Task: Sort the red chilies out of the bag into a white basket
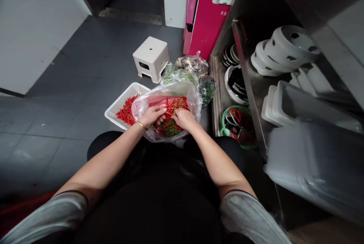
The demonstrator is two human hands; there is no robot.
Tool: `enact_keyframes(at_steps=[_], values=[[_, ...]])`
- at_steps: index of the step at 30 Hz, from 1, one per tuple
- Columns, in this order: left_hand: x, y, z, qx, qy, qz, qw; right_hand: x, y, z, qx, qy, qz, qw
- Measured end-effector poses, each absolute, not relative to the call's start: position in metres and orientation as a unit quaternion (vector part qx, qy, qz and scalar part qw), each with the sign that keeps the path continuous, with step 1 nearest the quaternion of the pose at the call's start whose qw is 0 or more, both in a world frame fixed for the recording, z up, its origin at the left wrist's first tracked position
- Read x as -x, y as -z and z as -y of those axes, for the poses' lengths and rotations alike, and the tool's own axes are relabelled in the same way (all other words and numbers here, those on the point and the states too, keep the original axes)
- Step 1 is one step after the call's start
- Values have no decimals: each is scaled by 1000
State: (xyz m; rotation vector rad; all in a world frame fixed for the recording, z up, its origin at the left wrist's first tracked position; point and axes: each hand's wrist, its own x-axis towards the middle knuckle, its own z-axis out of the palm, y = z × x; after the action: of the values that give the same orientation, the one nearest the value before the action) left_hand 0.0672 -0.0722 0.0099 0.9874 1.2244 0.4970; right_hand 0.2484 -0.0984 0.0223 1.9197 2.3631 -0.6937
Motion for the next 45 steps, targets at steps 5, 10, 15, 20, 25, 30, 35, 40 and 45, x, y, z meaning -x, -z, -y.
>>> enact_keyframes(at_steps=[5, 10, 15, 20, 25, 30, 35, 40, 45], values=[[-78, 1, 66, -270, -307, -480, 776, -243, -31, 109, -507, 316, -792, -130], [-69, 4, 62, -205, -328, -468, 795, -248, -33, 106, -522, 368, -725, -258], [-61, -1, 70, -293, -339, -405, 797, -249, -20, 103, -555, 395, -684, -261], [-62, -4, 74, -325, -332, -388, 796, -241, -19, 110, -523, 346, -730, -271], [-62, -4, 71, -272, -291, -362, 842, -237, -38, 116, -466, 310, -770, -307], [-57, -4, 66, -224, -319, -375, 841, -245, -35, 112, -512, 312, -794, -98], [-50, -6, 60, -250, -371, -399, 800, -239, -4, 111, -563, 194, -780, 193], [-57, -1, 65, -322, -331, -475, 749, -245, 1, 102, -592, 222, -767, 110], [-70, 2, 77, -417, -236, -435, 762, -253, -12, 94, -616, 362, -682, -156]])
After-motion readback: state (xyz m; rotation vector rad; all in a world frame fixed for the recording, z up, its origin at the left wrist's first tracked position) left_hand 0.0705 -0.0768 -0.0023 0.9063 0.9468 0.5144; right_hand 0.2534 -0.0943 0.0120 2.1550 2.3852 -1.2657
